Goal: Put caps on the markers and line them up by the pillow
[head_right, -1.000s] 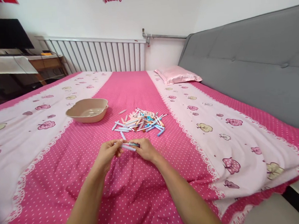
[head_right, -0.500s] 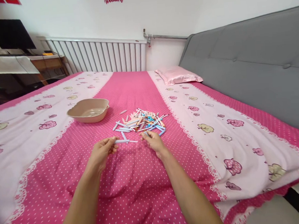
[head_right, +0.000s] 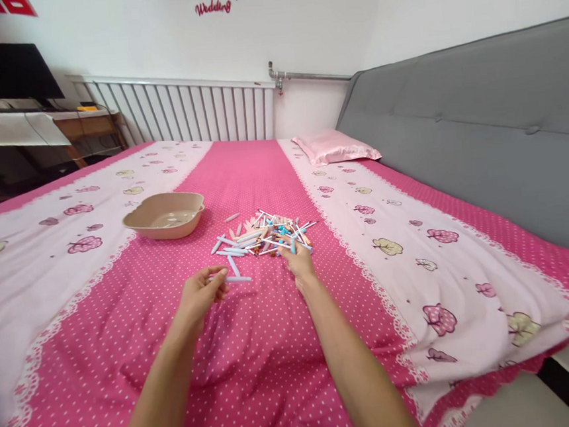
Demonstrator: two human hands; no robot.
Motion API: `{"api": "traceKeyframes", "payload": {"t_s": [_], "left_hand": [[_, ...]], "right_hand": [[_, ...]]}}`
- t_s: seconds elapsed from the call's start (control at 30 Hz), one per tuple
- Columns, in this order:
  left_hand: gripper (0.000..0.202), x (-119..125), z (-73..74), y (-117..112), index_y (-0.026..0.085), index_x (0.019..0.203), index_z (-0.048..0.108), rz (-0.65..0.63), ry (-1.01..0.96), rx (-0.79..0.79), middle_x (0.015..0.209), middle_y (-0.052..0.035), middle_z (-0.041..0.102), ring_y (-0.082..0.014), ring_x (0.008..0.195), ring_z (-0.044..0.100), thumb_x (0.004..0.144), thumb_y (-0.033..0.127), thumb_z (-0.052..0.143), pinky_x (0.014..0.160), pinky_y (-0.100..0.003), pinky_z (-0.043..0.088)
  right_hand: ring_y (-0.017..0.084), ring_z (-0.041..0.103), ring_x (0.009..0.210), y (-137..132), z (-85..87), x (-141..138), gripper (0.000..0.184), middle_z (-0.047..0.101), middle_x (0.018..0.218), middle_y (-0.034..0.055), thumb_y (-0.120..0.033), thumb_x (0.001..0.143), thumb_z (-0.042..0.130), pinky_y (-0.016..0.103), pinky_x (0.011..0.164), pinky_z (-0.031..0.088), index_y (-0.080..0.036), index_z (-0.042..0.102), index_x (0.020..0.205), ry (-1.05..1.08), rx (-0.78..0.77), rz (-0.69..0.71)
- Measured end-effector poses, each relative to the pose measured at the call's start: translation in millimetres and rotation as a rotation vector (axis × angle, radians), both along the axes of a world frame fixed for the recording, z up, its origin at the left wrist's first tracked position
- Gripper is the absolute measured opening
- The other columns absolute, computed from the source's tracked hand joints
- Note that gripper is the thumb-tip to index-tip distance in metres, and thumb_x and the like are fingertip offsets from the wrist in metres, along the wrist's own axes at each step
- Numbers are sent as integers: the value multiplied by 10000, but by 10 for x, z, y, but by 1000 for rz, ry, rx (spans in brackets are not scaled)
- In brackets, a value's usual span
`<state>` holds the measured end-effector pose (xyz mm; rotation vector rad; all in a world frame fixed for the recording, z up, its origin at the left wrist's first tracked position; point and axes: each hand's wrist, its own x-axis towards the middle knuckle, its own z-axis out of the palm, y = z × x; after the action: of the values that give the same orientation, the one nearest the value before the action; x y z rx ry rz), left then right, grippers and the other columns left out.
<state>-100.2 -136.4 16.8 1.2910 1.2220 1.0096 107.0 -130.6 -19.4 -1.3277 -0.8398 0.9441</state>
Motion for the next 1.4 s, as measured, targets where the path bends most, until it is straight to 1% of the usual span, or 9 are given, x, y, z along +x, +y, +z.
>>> {"api": "traceKeyframes", "payload": {"t_s": [0.1, 0.23, 0.4, 0.57, 0.77, 0.9, 1.13, 1.27, 1.4], "left_hand": [[310, 44, -77, 21, 123, 805, 570, -2, 49, 39, 467, 24, 548, -86, 377, 461, 670, 400, 607, 408, -196, 346], [254, 110, -212, 47, 157, 698, 545, -17, 132, 90, 476, 13, 567, -108, 396, 490, 653, 397, 616, 420, -209, 350], [231, 143, -303, 67, 168, 671, 544, -41, 197, 144, 501, 10, 575, -116, 427, 506, 669, 392, 604, 442, -210, 338], [271, 149, -274, 47, 159, 760, 569, -52, 219, 164, 515, 8, 571, -125, 449, 517, 715, 426, 560, 474, -222, 368], [409, 27, -136, 34, 133, 972, 594, 83, 304, 142, 637, -47, 633, -183, 537, 591, 736, 466, 565, 506, -258, 398], [286, -82, -56, 41, 130, 929, 627, 183, 339, 137, 819, -101, 668, -184, 603, 610, 765, 347, 540, 570, -279, 428], [320, -167, 23, -7, 147, 1005, 625, 323, 322, 163, 963, -104, 662, -200, 740, 618, 781, 346, 513, 647, -288, 445], [349, -233, 36, -26, 149, 1008, 633, 374, 337, 175, 842, -90, 658, -206, 689, 601, 757, 370, 534, 617, -291, 434], [341, -306, 44, -13, 153, 984, 644, 399, 320, 168, 736, -66, 644, -199, 627, 587, 731, 366, 560, 589, -285, 428]], "right_hand": [[164, 610, 829, 50, -27, -23, 524, 663, 1077, 50, -303, 665, 644, 272, 689, 483, -192, 581, 1173, -39, 84, -137], [219, 519, 1126, -1, -66, -125, 445, 615, 1199, 62, -353, 710, 625, 357, 975, 368, -197, 620, 1128, -296, 199, -187], [190, 599, 788, -126, -65, -255, 368, 687, 861, 58, -454, 743, 584, 301, 718, 456, -139, 670, 913, -451, 122, 203], [105, 454, 545, -256, -43, -329, 250, 528, 550, -48, -397, 688, 660, 209, 522, 326, -166, 600, 616, -600, 76, 496], [171, 507, 647, -121, 42, -12, 163, 569, 649, 22, -284, 799, 523, 271, 619, 342, -178, 617, 719, -826, -108, 168], [286, 473, 1066, 12, 145, 126, 364, 581, 1119, 134, -239, 782, 549, 371, 866, 338, -170, 571, 1139, -948, -151, -87], [230, 532, 1042, -39, 18, -714, 524, 553, 1193, 114, -343, 793, 590, 317, 895, 404, -202, 493, 1289, -1158, 30, 172], [290, 325, 1286, 104, -78, -1107, 499, 261, 1484, 81, -301, 833, 552, 410, 1021, 288, -298, 456, 1323, -1416, 164, 181], [260, 164, 1377, 470, -77, -1225, 400, 225, 1517, 16, -276, 920, 390, 447, 1087, 133, -333, 470, 1308, -1600, 152, 284]]}}
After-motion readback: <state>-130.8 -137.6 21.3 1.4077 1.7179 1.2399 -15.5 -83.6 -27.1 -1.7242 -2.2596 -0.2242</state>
